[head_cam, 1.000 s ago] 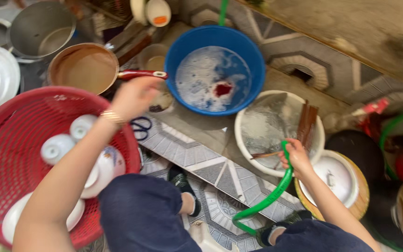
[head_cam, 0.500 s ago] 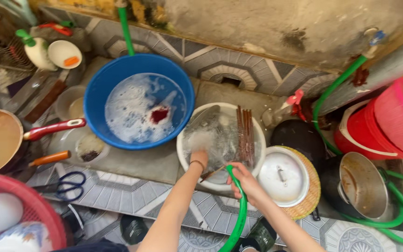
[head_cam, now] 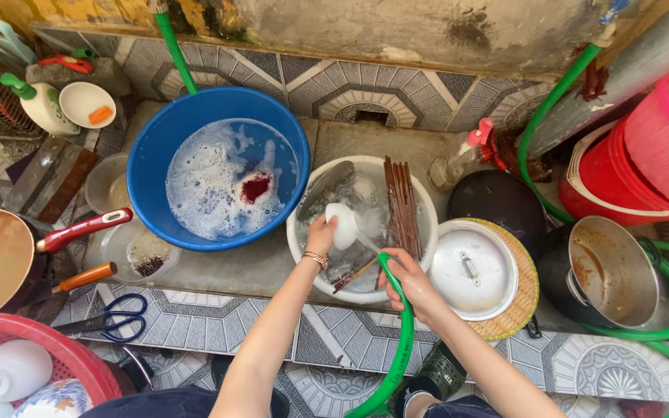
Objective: The person scrubs a blue basin with a sponge, then rinses various dishes including bowls, plates, and utensils using a green hose. Clean items are placed into a red basket.
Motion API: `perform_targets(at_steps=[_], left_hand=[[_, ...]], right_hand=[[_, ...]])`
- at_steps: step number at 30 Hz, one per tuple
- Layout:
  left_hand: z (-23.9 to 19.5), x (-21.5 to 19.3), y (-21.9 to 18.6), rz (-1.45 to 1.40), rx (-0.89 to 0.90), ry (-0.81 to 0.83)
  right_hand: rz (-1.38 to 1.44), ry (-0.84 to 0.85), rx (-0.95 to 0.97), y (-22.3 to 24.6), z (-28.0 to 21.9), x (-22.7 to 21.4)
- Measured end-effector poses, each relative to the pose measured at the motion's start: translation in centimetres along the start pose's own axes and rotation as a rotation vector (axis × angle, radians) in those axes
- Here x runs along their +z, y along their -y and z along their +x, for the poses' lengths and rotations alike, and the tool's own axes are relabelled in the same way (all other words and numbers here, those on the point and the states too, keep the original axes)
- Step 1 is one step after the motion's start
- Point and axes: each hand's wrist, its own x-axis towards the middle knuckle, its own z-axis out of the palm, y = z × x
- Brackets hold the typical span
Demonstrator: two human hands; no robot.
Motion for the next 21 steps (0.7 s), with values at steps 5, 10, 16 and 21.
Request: perform_targets(at_steps=[5,10,16,21], left_hand=[[-1.7,0.2,-2.4,-0.613,-0.303,0.083],[-3.3,-0.3,-5.2,-0.536,-0.22,0.188],[-6.2,-1.0,-9.7,0.41,0.353,0.237],[-8.7,-0.3,-12.4,1.571,0.985,0.371]], right_hand=[[-0.001,-0.024,-0.063,1.1,0.0,1.2],[-0.019,0.0,-0.069,1.0,0.3,1.4],[-0.036,0.018,-0.053,0.7,0.8,1.2],[-0.093,0.078,-0.054,0.8,1.4,1.6]])
